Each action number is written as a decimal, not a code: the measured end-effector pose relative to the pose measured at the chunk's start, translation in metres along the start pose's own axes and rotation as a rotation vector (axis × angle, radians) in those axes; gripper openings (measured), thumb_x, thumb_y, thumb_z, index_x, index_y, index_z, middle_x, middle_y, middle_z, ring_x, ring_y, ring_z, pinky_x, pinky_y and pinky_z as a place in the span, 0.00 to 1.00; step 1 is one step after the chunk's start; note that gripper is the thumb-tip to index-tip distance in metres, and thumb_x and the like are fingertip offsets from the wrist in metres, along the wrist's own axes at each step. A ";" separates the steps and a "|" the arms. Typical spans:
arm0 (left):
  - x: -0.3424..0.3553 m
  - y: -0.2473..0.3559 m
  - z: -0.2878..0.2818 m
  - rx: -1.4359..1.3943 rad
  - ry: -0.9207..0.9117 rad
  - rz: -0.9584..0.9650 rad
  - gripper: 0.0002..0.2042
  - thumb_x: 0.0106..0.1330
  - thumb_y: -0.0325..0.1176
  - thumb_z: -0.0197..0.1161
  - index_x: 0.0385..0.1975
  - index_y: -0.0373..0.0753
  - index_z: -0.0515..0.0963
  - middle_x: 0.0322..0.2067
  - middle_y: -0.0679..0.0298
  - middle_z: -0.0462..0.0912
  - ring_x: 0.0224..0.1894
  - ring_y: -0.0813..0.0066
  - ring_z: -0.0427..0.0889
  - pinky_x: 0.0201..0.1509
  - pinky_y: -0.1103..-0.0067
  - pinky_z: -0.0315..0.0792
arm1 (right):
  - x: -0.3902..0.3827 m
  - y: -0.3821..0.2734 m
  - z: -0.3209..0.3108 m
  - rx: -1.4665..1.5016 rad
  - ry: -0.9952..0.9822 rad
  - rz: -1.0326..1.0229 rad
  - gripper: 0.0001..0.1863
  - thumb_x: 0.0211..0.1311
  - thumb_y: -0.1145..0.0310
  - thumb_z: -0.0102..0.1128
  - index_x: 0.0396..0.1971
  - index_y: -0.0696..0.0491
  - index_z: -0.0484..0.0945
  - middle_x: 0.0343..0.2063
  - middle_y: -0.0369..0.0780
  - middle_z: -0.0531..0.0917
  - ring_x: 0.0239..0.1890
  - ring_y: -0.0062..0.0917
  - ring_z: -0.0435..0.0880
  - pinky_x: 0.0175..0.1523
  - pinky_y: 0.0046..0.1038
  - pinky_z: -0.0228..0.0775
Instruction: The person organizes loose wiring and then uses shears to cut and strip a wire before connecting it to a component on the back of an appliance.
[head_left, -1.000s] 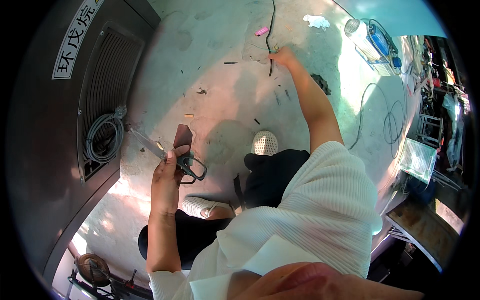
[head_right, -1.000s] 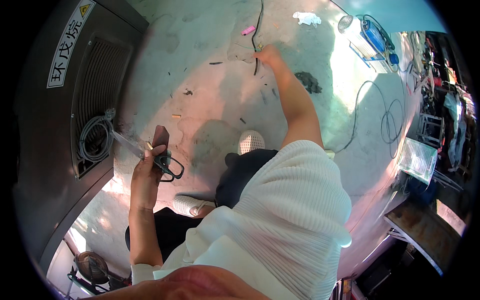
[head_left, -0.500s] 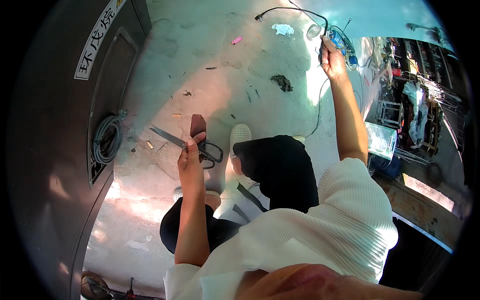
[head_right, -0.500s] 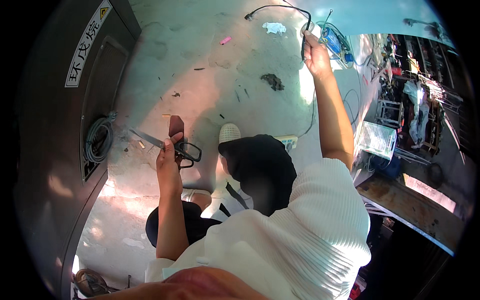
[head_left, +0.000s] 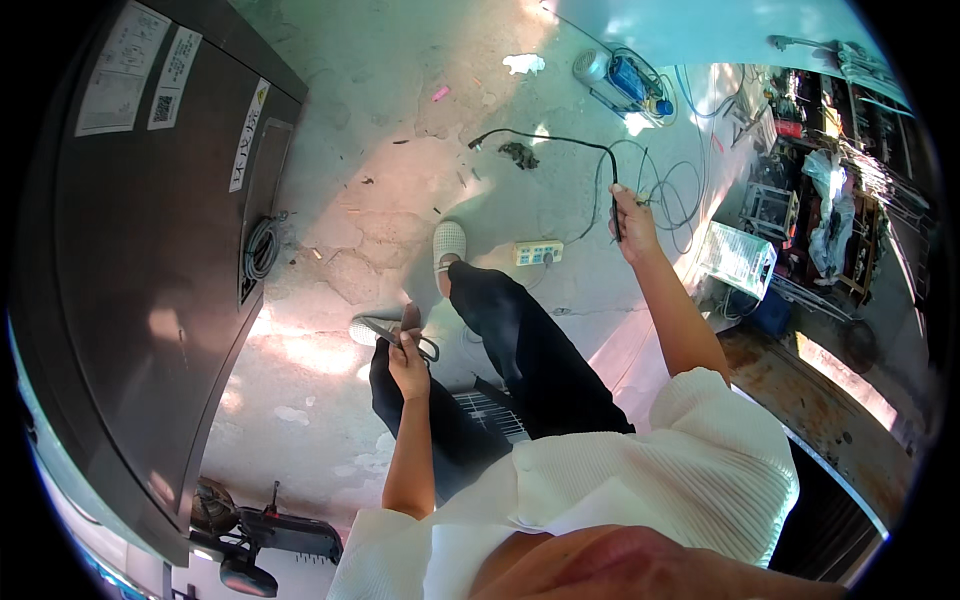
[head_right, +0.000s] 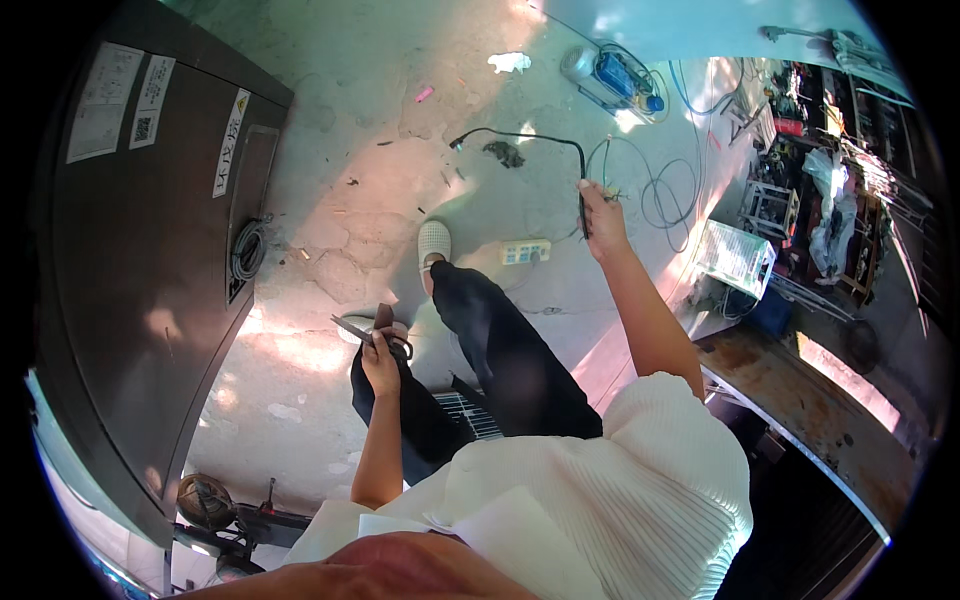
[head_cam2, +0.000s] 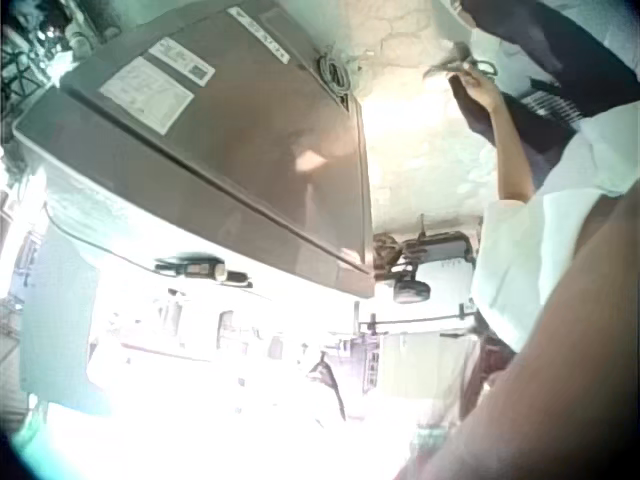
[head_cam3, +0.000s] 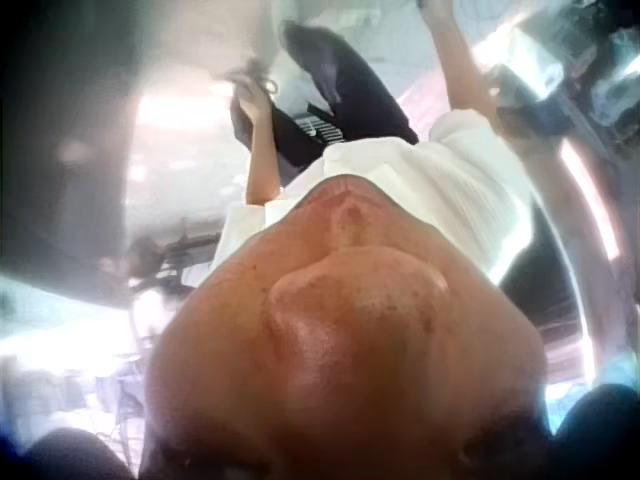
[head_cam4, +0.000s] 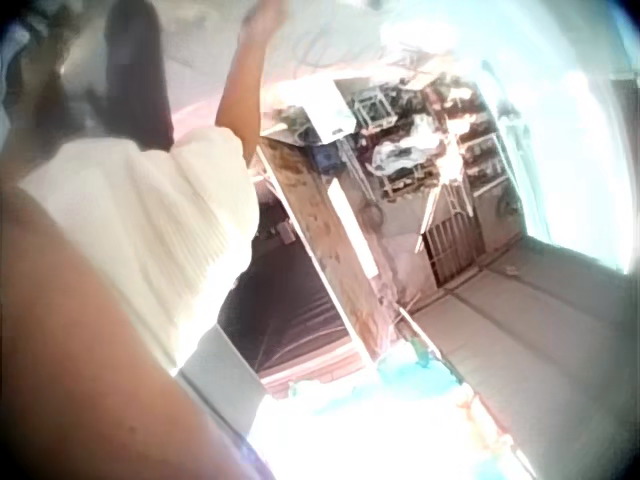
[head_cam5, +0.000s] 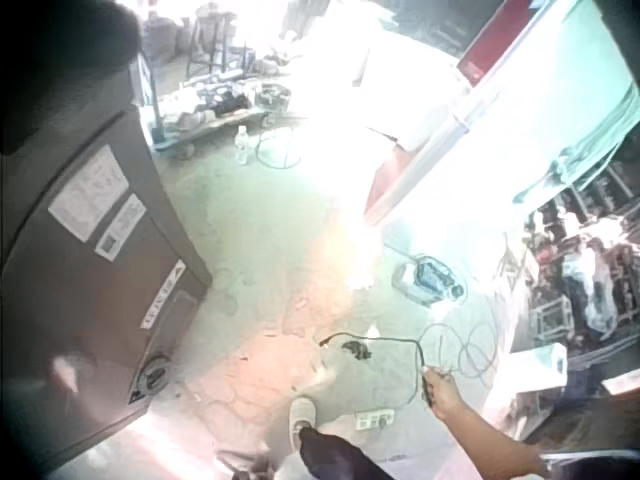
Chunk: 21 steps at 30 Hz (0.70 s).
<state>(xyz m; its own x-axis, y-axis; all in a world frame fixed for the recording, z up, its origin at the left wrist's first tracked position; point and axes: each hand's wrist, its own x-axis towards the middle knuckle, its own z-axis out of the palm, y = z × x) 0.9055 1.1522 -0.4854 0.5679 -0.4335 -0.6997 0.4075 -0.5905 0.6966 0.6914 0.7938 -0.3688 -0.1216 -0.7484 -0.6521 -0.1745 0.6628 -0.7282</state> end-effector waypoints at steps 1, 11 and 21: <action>-0.030 0.035 -0.004 0.078 -0.022 0.002 0.21 0.71 0.44 0.45 0.35 0.33 0.79 0.29 0.61 0.81 0.35 0.74 0.78 0.42 0.77 0.70 | -0.021 -0.010 -0.014 -0.005 0.056 0.042 0.08 0.58 0.60 0.63 0.32 0.47 0.77 0.15 0.23 0.64 0.13 0.09 0.57 0.18 0.16 0.46; -0.096 0.369 0.058 0.084 -0.127 0.285 0.19 0.72 0.43 0.47 0.34 0.32 0.79 0.28 0.64 0.79 0.29 0.79 0.73 0.36 0.80 0.68 | -0.138 -0.115 -0.080 0.030 -0.213 0.175 0.12 0.56 0.64 0.63 0.17 0.44 0.69 0.10 0.27 0.63 0.09 0.14 0.57 0.14 0.21 0.45; -0.077 0.512 0.098 -0.020 -0.295 0.186 0.20 0.72 0.48 0.46 0.37 0.39 0.79 0.26 0.71 0.73 0.27 0.83 0.66 0.34 0.83 0.62 | -0.095 -0.147 -0.069 -0.048 -0.246 0.065 0.10 0.54 0.63 0.63 0.19 0.49 0.75 0.14 0.26 0.67 0.14 0.11 0.62 0.18 0.21 0.49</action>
<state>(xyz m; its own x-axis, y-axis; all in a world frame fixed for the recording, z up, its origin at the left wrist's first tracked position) 1.0001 0.8160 -0.0900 0.4033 -0.7123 -0.5744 0.3323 -0.4708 0.8173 0.6616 0.7657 -0.1848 0.1064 -0.6717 -0.7332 -0.2210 0.7029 -0.6760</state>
